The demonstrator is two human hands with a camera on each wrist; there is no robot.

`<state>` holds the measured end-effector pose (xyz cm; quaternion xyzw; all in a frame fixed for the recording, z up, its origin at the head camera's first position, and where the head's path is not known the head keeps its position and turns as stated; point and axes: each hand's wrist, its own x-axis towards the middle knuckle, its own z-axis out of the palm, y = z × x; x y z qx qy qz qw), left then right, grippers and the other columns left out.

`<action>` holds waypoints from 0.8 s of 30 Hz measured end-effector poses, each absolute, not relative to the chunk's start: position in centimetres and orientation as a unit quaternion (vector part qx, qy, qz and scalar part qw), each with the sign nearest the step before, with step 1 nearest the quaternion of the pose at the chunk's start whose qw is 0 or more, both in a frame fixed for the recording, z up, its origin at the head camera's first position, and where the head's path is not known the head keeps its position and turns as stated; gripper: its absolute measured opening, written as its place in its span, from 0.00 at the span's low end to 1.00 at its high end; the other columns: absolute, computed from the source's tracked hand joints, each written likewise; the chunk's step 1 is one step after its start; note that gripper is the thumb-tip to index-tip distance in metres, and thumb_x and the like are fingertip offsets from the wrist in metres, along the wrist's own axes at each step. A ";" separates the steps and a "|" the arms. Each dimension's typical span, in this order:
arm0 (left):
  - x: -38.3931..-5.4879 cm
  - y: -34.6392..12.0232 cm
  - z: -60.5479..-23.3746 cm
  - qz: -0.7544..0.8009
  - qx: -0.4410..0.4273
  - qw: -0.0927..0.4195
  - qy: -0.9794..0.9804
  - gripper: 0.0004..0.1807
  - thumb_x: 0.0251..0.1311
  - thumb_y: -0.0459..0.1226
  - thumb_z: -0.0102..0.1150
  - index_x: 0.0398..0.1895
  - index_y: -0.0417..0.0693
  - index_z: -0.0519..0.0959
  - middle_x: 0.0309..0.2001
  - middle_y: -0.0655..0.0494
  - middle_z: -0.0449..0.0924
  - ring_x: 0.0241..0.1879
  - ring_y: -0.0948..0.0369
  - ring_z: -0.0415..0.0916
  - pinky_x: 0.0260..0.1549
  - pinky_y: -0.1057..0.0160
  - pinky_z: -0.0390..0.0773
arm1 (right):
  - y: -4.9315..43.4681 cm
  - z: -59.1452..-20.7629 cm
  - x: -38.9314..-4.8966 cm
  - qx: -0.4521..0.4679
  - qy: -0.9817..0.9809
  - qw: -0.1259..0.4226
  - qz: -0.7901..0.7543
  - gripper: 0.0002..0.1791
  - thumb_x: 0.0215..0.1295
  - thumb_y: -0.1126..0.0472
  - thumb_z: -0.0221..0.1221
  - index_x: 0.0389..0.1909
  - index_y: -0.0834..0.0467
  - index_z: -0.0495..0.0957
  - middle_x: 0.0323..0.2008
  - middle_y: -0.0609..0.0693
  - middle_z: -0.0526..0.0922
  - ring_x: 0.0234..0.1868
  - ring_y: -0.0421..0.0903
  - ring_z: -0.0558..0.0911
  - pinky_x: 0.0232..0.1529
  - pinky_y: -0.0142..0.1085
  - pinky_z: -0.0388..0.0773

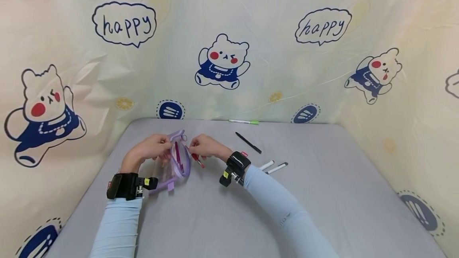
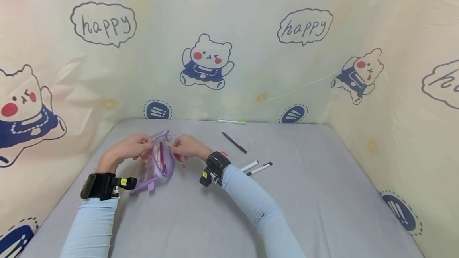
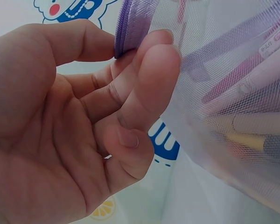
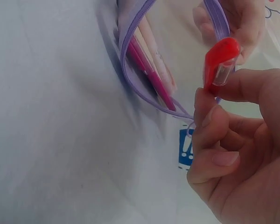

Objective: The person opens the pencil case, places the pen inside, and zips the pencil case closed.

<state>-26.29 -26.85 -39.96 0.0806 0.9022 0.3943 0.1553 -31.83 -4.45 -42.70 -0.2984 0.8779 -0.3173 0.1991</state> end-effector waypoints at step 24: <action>-26.0 -26.7 -39.4 0.378 0.075 0.140 0.912 0.13 0.69 0.38 0.43 0.41 0.37 0.74 0.28 0.52 0.82 0.26 0.54 0.81 0.20 0.65 0.63 | -6.8 -43.7 -32.2 -0.215 0.844 0.237 -0.431 0.12 0.69 0.54 0.57 0.27 0.55 0.80 0.21 0.47 0.78 0.17 0.44 0.72 0.19 0.34 0.65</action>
